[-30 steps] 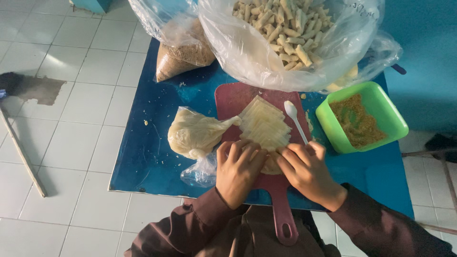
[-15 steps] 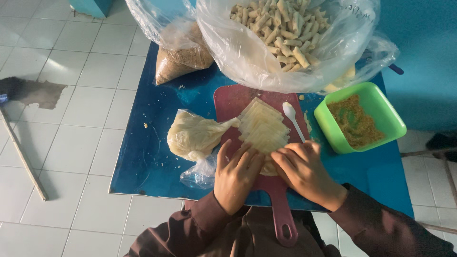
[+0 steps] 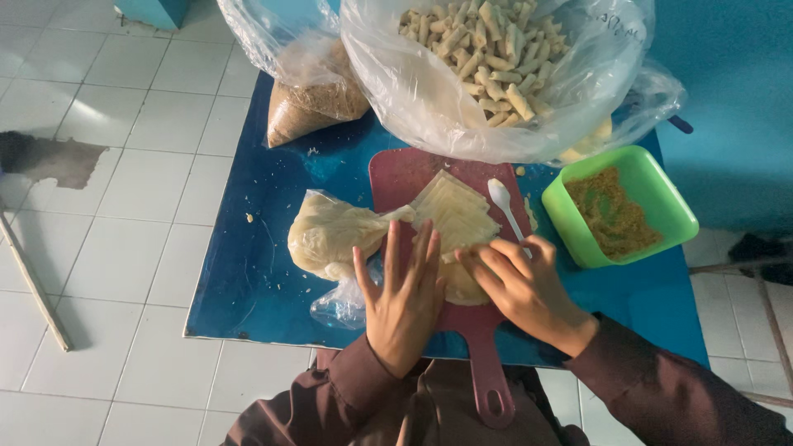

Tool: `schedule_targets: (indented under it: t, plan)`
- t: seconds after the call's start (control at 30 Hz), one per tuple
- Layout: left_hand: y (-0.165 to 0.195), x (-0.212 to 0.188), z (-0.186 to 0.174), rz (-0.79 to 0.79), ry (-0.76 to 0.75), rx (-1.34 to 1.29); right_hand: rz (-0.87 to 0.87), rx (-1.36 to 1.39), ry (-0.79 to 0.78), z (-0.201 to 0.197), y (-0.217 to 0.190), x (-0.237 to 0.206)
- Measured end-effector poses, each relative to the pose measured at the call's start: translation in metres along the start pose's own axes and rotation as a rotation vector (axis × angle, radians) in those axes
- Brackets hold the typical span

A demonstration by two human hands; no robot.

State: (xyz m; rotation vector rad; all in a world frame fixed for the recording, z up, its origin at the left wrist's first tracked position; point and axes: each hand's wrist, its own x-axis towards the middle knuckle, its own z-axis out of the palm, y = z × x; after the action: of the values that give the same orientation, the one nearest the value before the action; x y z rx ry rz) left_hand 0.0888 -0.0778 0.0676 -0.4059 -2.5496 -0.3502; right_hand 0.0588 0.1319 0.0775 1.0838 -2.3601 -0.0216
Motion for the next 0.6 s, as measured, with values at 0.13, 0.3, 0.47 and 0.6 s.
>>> schedule_targets:
  t: [0.13, 0.3, 0.47, 0.6]
  plan:
    - [-0.003, -0.006, -0.004, -0.028, -0.022, -0.025, 0.009, 0.011, 0.090, -0.005, 0.003, 0.024]
    - [-0.008, -0.007, -0.002, -0.023, -0.029, -0.070, 0.368, 0.649, -0.196, -0.041, 0.024, 0.055]
    - [-0.008, -0.006, -0.002, -0.018, -0.015, -0.088, 0.545, 0.688, 0.194, -0.073, 0.069, 0.070]
    - [-0.009, -0.007, -0.004, -0.021, 0.008, -0.091, 0.598, 0.453, 0.201, -0.080, 0.096, 0.037]
